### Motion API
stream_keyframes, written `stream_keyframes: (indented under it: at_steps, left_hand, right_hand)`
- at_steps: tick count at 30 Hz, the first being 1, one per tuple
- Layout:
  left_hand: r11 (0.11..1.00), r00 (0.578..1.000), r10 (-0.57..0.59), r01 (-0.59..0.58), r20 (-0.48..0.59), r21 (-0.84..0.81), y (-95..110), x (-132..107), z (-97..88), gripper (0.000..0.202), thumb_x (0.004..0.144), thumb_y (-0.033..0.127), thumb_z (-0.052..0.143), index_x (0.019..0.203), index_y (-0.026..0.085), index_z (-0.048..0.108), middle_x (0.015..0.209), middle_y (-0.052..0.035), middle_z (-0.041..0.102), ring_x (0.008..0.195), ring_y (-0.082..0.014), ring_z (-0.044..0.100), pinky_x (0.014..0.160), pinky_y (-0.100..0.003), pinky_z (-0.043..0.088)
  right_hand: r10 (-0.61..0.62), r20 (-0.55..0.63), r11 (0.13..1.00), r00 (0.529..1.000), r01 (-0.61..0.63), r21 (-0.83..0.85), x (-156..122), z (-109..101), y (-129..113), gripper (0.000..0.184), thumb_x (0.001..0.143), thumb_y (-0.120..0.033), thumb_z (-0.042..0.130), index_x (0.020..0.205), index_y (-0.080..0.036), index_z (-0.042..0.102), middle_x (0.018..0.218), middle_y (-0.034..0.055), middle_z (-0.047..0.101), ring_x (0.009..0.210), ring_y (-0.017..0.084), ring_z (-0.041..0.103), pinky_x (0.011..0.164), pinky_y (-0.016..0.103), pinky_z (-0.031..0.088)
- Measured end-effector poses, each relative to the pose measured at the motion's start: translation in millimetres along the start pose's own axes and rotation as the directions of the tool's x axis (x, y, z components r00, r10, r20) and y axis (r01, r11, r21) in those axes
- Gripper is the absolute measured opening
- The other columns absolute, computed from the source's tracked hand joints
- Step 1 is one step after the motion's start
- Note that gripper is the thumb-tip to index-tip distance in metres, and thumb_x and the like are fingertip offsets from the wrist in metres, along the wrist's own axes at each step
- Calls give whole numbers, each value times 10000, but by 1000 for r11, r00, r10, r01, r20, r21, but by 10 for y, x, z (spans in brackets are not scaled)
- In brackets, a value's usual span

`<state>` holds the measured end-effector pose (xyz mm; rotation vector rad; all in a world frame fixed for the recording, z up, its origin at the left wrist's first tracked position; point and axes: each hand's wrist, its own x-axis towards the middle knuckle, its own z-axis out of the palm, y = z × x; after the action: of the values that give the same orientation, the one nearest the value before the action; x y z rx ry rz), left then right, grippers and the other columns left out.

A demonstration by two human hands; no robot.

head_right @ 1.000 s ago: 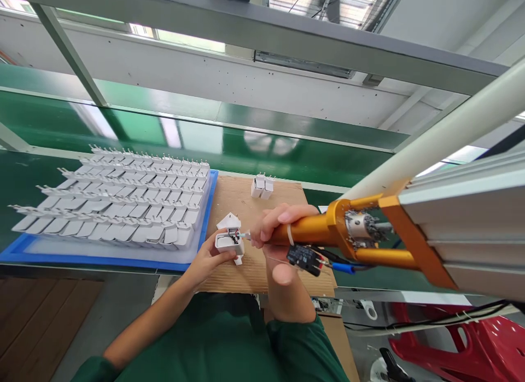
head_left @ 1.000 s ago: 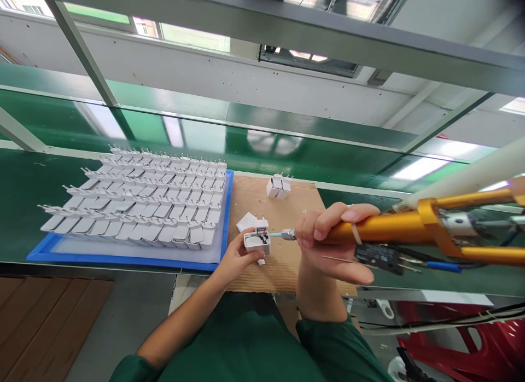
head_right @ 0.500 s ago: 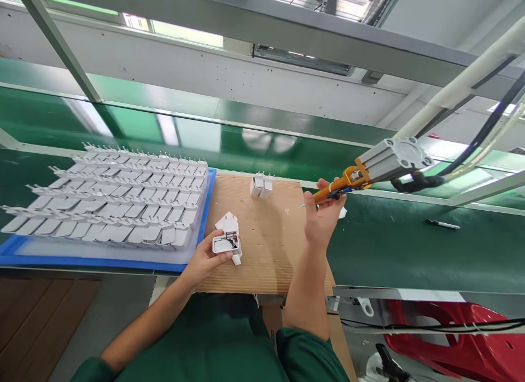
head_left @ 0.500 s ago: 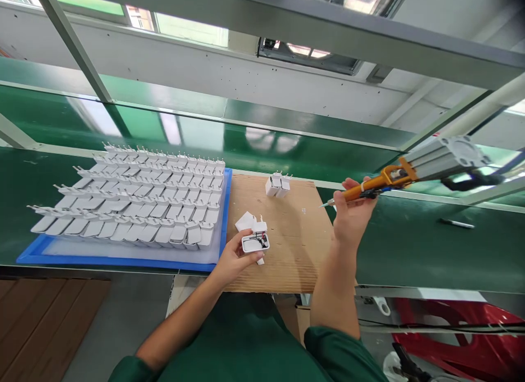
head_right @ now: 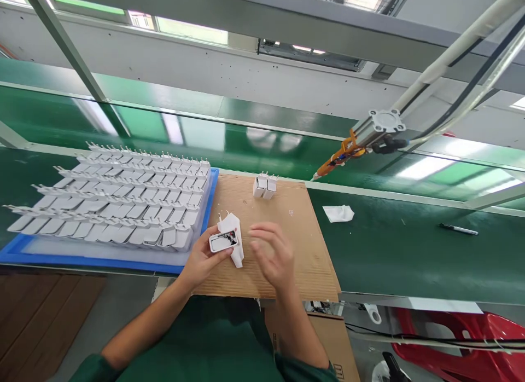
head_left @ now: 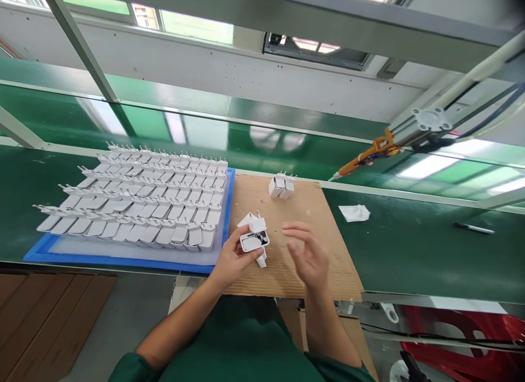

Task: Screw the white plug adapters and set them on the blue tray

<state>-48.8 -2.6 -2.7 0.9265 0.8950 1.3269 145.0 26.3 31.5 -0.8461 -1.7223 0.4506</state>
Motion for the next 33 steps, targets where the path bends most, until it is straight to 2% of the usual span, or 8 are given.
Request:
stream_keyframes:
  at_steps: [4,10,14,16,18,23,26,33]
  left_hand:
    - [1000,1000,12,-13,10,27,16,-21,18,561,749,368,869,1237,202,647,1129,-78,747,1022,-233,702,936,-345,572]
    - [990,997,54,-60,49,126,55,-45,-51,551,833,386,799,1323,221,609,1236,-85,715,1105,-250,683,981,-350,550]
    - [980,991,31,-55,129,190,124,-92,-115,691,885,364,752,1492,255,440,1333,-92,656,1193,-256,637,1054,-357,499]
    - [982,985,16,-48,173,184,160,-118,-130,735,886,362,751,1518,255,391,1323,-98,645,1189,-261,629,1072,-366,479]
    - [985,978,11,-47,210,165,187,-138,-136,741,886,367,751,1515,248,377,1271,-100,651,1145,-263,635,1049,-371,485]
    - [1000,968,6,-13,251,26,190,-160,-154,753,874,402,760,1480,275,331,1272,-101,633,1011,-232,660,875,-328,533]
    - [998,972,-27,40,232,-50,163,-164,-174,789,872,464,750,1479,293,276,1187,-85,672,952,-227,682,835,-324,534]
    - [990,973,-11,44,232,-135,88,-160,-208,815,833,536,767,1446,275,298,1152,-92,694,970,-257,712,823,-333,533]
  right_hand:
    - [-124,122,985,985,137,-104,-18,180,-125,322,900,-143,638,1177,-285,718,1112,91,722,1042,246,688,900,433,590]
    - [-138,162,983,977,155,-98,-22,283,-109,378,920,-144,617,1260,-290,694,1143,99,714,1032,226,688,834,385,608]
    - [-35,159,999,987,31,26,-11,262,-95,222,952,-202,595,1078,-274,763,1095,81,715,979,202,700,830,369,607]
    - [81,92,985,992,-94,144,46,253,-76,167,970,-260,586,983,-252,752,1024,64,724,949,191,701,838,361,600]
    - [220,92,934,971,-237,266,127,263,-58,170,975,-342,591,1040,-250,718,1003,53,742,950,190,707,839,355,600]
    - [318,411,780,854,-482,398,263,346,-61,331,914,-414,686,1211,-267,685,965,35,770,883,175,730,785,320,608]
    - [308,394,740,866,-479,473,245,396,-86,331,873,-388,741,1175,-260,695,954,48,788,895,190,744,759,323,615]
    - [138,394,773,909,-348,530,201,430,-120,229,866,-359,749,1062,-244,719,918,60,805,783,172,720,672,301,598]
